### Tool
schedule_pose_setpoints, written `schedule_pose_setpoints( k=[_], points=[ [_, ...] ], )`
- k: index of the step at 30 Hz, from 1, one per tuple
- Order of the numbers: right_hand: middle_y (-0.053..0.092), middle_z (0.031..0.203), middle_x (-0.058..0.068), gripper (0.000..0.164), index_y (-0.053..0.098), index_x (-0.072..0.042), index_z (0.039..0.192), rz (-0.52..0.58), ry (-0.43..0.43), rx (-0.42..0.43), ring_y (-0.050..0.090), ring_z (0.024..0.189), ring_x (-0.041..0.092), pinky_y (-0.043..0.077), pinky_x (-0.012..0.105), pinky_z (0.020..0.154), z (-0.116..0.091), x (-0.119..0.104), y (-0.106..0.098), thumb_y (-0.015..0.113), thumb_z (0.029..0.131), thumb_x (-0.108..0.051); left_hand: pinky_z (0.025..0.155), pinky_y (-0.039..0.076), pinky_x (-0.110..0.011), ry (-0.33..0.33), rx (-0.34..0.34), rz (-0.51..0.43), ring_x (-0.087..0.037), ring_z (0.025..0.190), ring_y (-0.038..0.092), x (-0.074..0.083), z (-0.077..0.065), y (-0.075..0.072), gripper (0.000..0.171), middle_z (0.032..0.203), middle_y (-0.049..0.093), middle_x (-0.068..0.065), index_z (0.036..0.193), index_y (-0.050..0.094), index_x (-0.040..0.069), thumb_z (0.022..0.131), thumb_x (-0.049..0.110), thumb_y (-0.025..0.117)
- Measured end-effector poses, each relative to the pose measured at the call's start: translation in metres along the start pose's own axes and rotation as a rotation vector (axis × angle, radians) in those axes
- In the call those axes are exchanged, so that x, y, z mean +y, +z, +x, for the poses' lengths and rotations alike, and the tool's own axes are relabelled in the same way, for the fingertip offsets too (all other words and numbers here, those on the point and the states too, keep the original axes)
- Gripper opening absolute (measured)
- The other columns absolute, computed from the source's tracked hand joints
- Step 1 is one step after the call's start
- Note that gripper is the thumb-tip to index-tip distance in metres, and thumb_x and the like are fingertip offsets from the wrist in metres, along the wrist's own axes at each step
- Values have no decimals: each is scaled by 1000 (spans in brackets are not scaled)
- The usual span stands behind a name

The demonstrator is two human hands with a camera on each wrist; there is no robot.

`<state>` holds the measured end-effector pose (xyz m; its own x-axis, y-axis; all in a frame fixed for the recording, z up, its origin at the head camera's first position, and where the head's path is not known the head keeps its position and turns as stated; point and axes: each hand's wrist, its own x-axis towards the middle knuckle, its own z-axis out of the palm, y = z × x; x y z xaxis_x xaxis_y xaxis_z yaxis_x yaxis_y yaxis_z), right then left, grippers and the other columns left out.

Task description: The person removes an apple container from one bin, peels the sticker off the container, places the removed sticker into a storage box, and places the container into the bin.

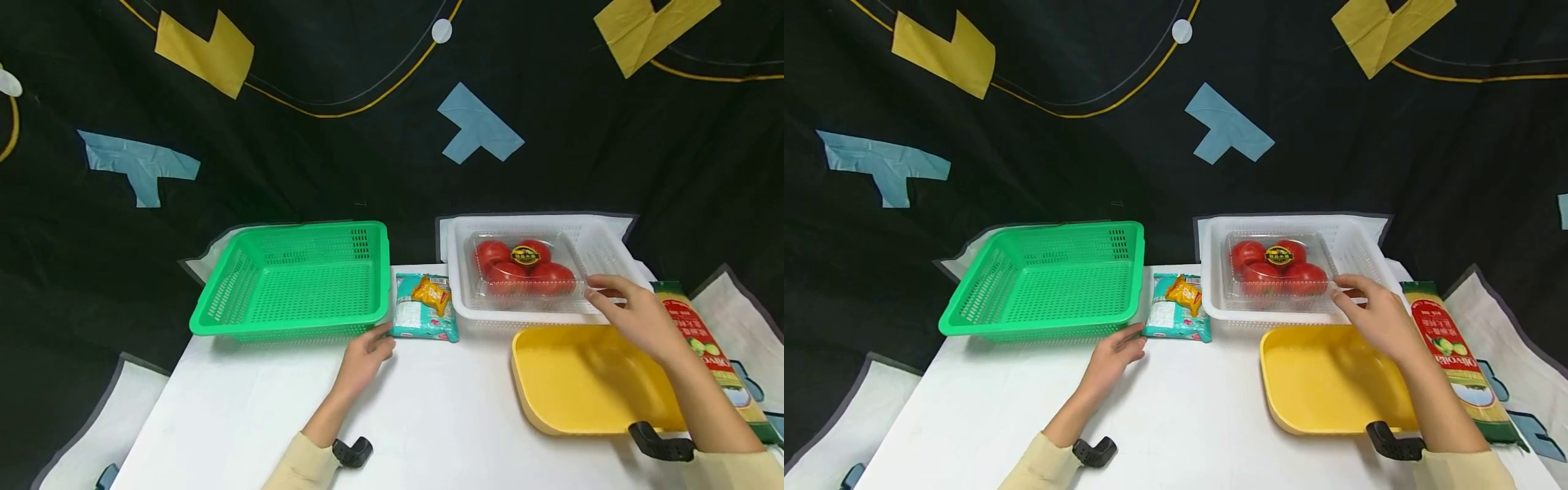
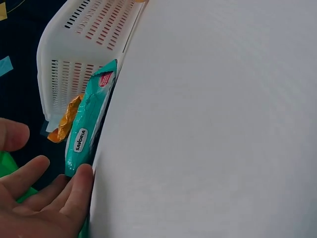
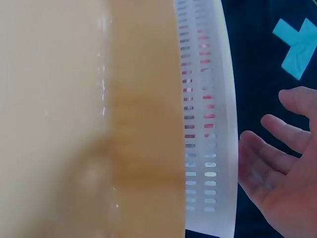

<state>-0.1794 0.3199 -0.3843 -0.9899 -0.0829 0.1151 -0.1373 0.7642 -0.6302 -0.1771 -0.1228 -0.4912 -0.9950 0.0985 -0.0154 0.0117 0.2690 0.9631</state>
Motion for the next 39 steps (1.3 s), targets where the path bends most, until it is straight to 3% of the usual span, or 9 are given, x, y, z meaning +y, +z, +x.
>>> schedule_pose_setpoints(
  k=[5, 8, 15, 22, 26, 39],
  points=[
    [53, 127, 26, 52, 49, 0, 137, 12, -5, 11, 50, 109, 44, 50, 57, 82, 5, 6, 1, 47, 100, -38, 90, 50, -35, -3, 26, -40, -26, 109, 61, 1, 2, 4, 42, 133, 55, -14, 133, 55, 2, 95, 21, 58],
    [50, 130, 27, 56, 47, 0, 138, 27, 25, -1, 46, 114, 46, 46, 61, 86, 10, 9, 2, 46, 100, -41, 90, 50, -34, 13, 39, 4, -25, 112, 59, 2, 4, 7, 41, 135, 54, -11, 131, 57, 1, 94, 19, 59],
    [44, 136, 28, 61, 42, -2, 142, 42, 76, -5, 52, 109, 44, 48, 57, 86, 26, 17, 3, 42, 100, -46, 85, 51, -38, 16, 123, 87, -20, 98, 63, -3, 15, 13, 39, 107, 67, -8, 130, 60, 5, 92, 16, 61],
    [44, 135, 30, 66, 42, 3, 140, 81, 141, -3, 48, 110, 44, 43, 59, 93, 41, 25, 7, 40, 99, -49, 88, 50, -41, 49, 174, 115, -20, 101, 63, -7, 13, 16, 36, 106, 68, -6, 125, 64, 7, 91, 16, 62],
    [41, 138, 32, 71, 39, 5, 141, 98, 168, -35, 42, 117, 48, 37, 62, 97, 47, 29, 10, 40, 98, -52, 87, 50, -40, 42, 181, 106, -20, 103, 62, -6, 9, 15, 34, 108, 67, -6, 124, 64, 8, 91, 16, 61],
    [29, 140, 38, 85, 21, 8, 146, 70, 203, -168, 36, 121, 53, 36, 64, 95, 68, 28, 12, 39, 96, -58, 87, 50, -39, 78, 170, 86, -20, 105, 61, -11, 5, 15, 29, 116, 65, -3, 119, 67, 7, 91, 13, 61]
  ],
)
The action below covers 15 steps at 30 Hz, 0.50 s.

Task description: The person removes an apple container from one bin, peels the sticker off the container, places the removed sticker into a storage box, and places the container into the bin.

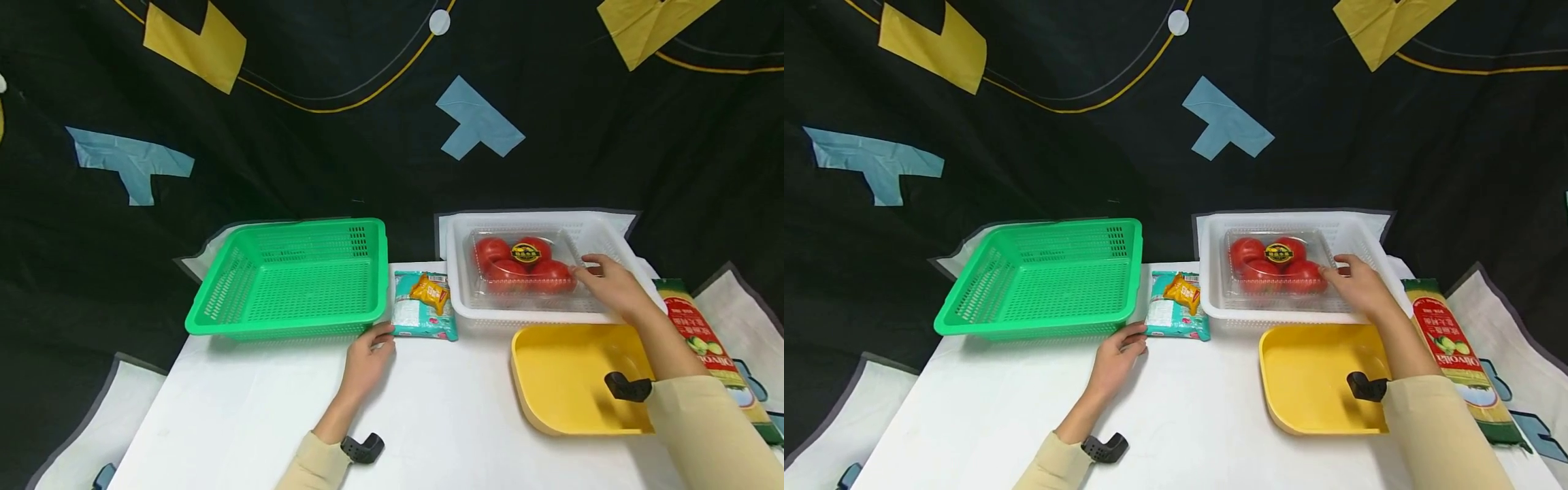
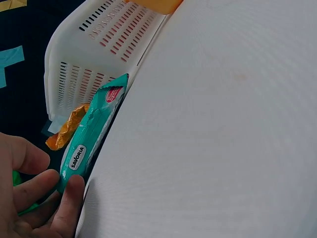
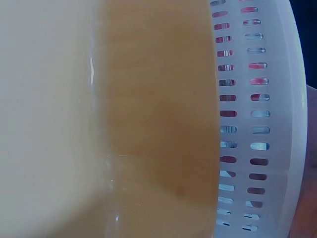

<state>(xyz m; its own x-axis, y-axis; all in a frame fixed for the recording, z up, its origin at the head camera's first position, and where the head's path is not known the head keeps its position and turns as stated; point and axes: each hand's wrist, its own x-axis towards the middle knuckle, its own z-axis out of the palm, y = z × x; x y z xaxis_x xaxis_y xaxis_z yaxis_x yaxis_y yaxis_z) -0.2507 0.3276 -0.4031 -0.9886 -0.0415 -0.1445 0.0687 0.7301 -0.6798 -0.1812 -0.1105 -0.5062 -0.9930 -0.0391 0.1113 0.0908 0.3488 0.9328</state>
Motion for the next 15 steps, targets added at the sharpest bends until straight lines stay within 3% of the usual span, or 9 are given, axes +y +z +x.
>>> schedule_pose_setpoints(
  k=[15],
  points=[
    [28, 140, 39, 85, 17, 10, 146, 28, 28, -76, 37, 120, 52, 36, 62, 97, 6, 3, -1, 40, 97, -55, 86, 51, -38, 8, -2, 9, -21, 105, 61, 3, 0, 1, 29, 117, 65, -5, 118, 67, 4, 91, 11, 60]
  ],
)
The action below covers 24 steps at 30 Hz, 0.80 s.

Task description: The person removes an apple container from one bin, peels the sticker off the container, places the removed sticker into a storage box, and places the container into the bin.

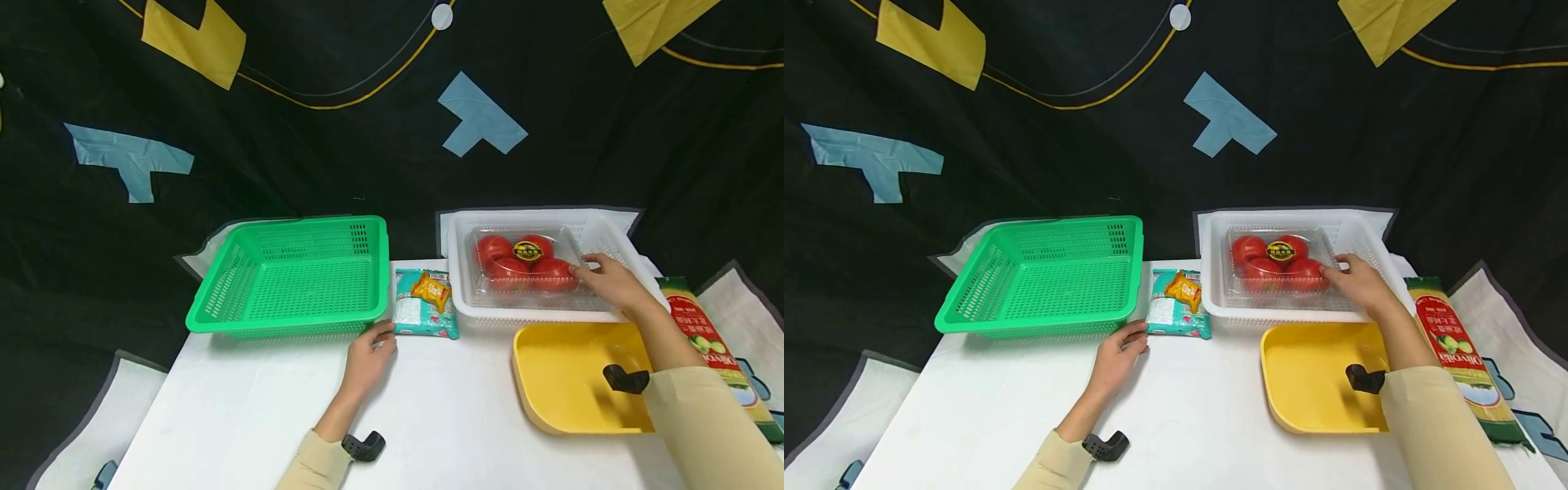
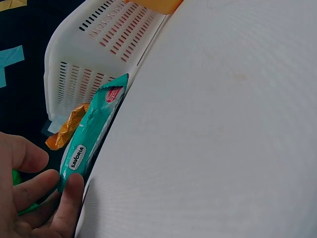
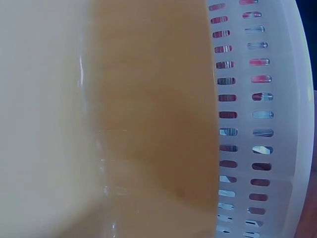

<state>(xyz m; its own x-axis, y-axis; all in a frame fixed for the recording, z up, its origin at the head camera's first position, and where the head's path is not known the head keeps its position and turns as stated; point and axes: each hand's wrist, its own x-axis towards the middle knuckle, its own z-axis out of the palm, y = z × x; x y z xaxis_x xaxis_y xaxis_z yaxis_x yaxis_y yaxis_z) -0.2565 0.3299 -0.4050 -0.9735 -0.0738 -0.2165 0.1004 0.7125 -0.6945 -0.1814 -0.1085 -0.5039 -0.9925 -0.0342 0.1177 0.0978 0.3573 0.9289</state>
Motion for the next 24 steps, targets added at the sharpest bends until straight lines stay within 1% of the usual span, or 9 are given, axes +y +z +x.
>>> schedule_pose_setpoints(
  k=[3, 5, 10, 13, 15, 18, 19, 21, 24],
  points=[
    [27, 141, 39, 85, 16, 11, 146, 1, 9, -3, 37, 120, 52, 36, 62, 97, 0, 1, 0, 39, 97, -55, 86, 51, -38, -1, 3, 6, -21, 105, 61, 0, 0, 1, 29, 117, 65, -4, 118, 67, 5, 91, 12, 60],
    [27, 141, 39, 85, 16, 11, 146, 3, 11, -8, 36, 120, 52, 36, 62, 97, 1, 0, 0, 40, 97, -55, 85, 51, -37, -15, 17, 10, -19, 105, 61, 1, -1, 1, 28, 118, 65, -2, 117, 68, 6, 91, 12, 60],
    [25, 142, 39, 87, 14, 11, 146, 8, 17, -26, 35, 119, 51, 34, 63, 98, 2, -1, -1, 40, 97, -56, 86, 51, -36, -15, 40, 16, -20, 106, 61, 7, -4, 6, 27, 128, 60, -3, 116, 67, 3, 91, 13, 60],
    [25, 142, 38, 89, 13, 10, 147, 4, 23, -29, 36, 118, 51, 34, 63, 98, 3, 0, -1, 39, 96, -58, 84, 52, -32, 11, 55, 60, -21, 107, 59, 12, -6, 9, 27, 132, 56, -5, 115, 67, 4, 90, 13, 61],
    [25, 142, 38, 90, 12, 10, 147, 3, 25, -31, 37, 117, 50, 34, 63, 98, 3, -1, -1, 39, 95, -59, 80, 52, -31, 29, 73, 100, -22, 105, 59, 16, -7, 10, 27, 133, 55, -6, 114, 68, 5, 89, 14, 61],
    [25, 142, 37, 90, 12, 10, 147, 4, 27, -40, 38, 116, 49, 35, 63, 98, 3, -1, 0, 39, 96, -59, 77, 52, -31, 47, 80, 165, -22, 105, 58, 25, -11, 11, 26, 134, 55, -3, 112, 68, 7, 88, 15, 62],
    [26, 142, 37, 90, 11, 10, 147, 6, 26, -43, 39, 116, 49, 35, 62, 98, 3, -1, 0, 39, 96, -58, 78, 51, -32, 50, 75, 186, -23, 107, 57, 29, -12, 11, 27, 135, 55, -2, 112, 68, 8, 88, 17, 62],
    [26, 141, 38, 89, 11, 11, 147, 9, 26, -47, 40, 115, 49, 36, 62, 97, 3, -1, 0, 39, 97, -57, 86, 49, -37, 62, 66, 236, -24, 115, 55, 36, -15, 12, 27, 135, 55, 0, 111, 69, 9, 87, 20, 63],
    [27, 140, 38, 87, 11, 12, 146, 14, 27, -51, 40, 114, 48, 36, 62, 97, 4, -1, 1, 38, 98, -56, 96, 43, -44, 68, 62, 282, -24, 125, 48, 44, -17, 14, 28, 134, 56, 3, 111, 69, 11, 87, 24, 63]
  ],
)
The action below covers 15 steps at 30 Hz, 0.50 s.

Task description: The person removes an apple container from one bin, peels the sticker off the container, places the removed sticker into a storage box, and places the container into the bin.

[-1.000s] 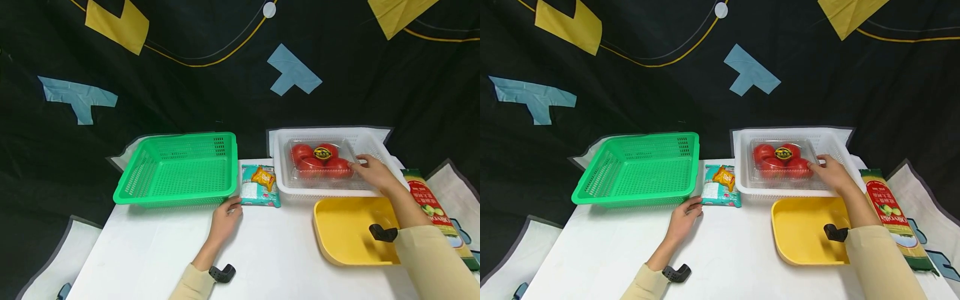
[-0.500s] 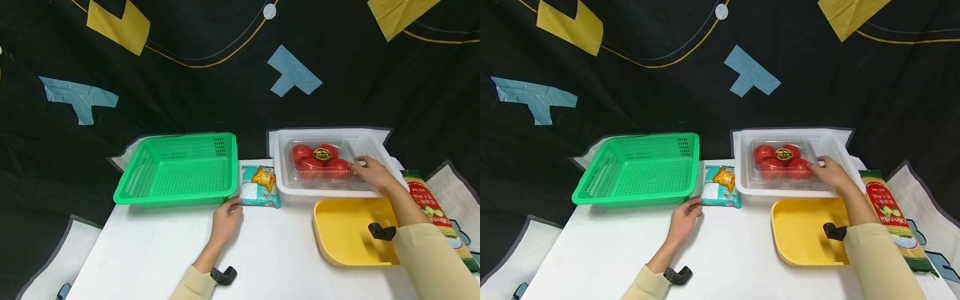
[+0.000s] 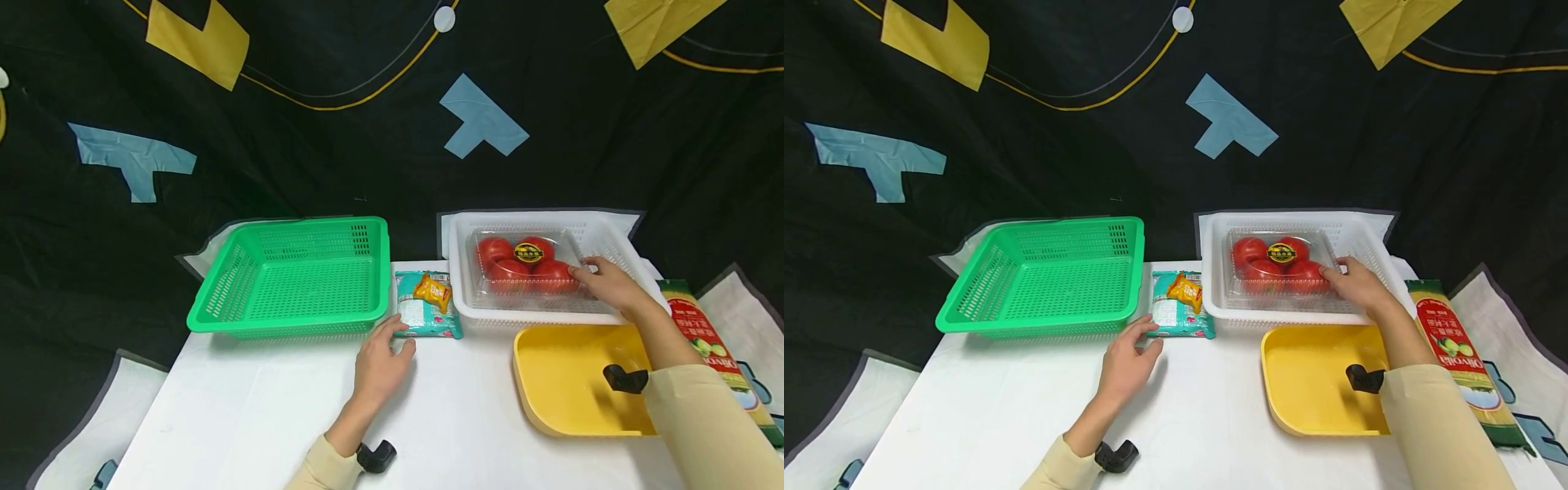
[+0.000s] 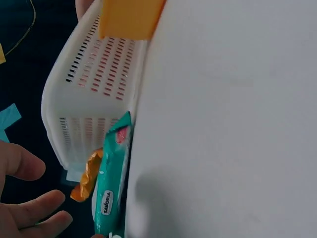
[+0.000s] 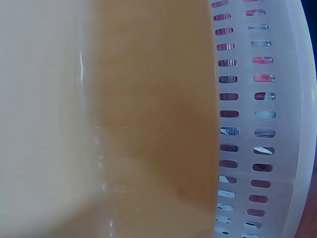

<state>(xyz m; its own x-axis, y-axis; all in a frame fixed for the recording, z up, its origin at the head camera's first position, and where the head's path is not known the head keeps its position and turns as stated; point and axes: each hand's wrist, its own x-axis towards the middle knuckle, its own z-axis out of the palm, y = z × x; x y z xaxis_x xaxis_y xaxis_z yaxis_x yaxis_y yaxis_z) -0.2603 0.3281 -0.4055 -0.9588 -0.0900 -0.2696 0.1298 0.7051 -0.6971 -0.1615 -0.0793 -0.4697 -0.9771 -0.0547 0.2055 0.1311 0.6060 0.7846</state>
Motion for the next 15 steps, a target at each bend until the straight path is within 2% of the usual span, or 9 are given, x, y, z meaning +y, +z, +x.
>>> schedule_pose_setpoints(
  k=[2, 3, 7, 10, 13, 15],
  points=[
    [28, 140, 38, 87, 11, 12, 146, 1, 3, -5, 40, 114, 48, 36, 62, 98, 1, 0, 0, 38, 98, -55, 101, 38, -45, 9, 9, 8, -23, 128, 46, 3, 0, 0, 28, 133, 56, 3, 111, 69, 12, 87, 25, 63],
    [28, 139, 38, 87, 11, 12, 146, 2, 3, -7, 40, 113, 48, 36, 62, 98, 2, -1, 0, 38, 98, -55, 100, 40, -44, 15, 8, -10, -22, 127, 47, 4, 0, 0, 28, 133, 56, 3, 112, 69, 11, 87, 24, 63],
    [28, 139, 38, 87, 12, 12, 146, -2, 2, -14, 39, 114, 48, 35, 63, 98, 4, 0, -1, 38, 98, -56, 93, 47, -39, 93, -31, -141, -18, 121, 51, 7, 2, 7, 28, 133, 56, 2, 116, 67, 11, 90, 19, 61],
    [27, 139, 38, 88, 11, 12, 145, -8, 4, -17, 38, 115, 49, 35, 64, 97, 4, 1, -1, 37, 97, -57, 87, 51, -34, 151, -97, -255, -20, 114, 57, 11, 4, 16, 30, 132, 57, -2, 122, 65, 10, 93, 17, 59],
    [26, 140, 38, 89, 9, 12, 146, -6, 10, -19, 38, 116, 49, 35, 64, 97, 4, 2, -1, 37, 97, -57, 87, 51, -29, 149, -142, -330, -24, 112, 59, 17, 6, 25, 35, 131, 58, -5, 129, 60, 12, 95, 20, 57],
    [26, 140, 38, 90, 9, 12, 146, -5, 13, -19, 38, 116, 49, 35, 64, 98, 4, 2, -1, 37, 97, -58, 89, 50, -29, 115, -162, -380, -24, 114, 59, 22, 9, 30, 40, 133, 57, -5, 136, 55, 15, 97, 23, 55]
  ],
)
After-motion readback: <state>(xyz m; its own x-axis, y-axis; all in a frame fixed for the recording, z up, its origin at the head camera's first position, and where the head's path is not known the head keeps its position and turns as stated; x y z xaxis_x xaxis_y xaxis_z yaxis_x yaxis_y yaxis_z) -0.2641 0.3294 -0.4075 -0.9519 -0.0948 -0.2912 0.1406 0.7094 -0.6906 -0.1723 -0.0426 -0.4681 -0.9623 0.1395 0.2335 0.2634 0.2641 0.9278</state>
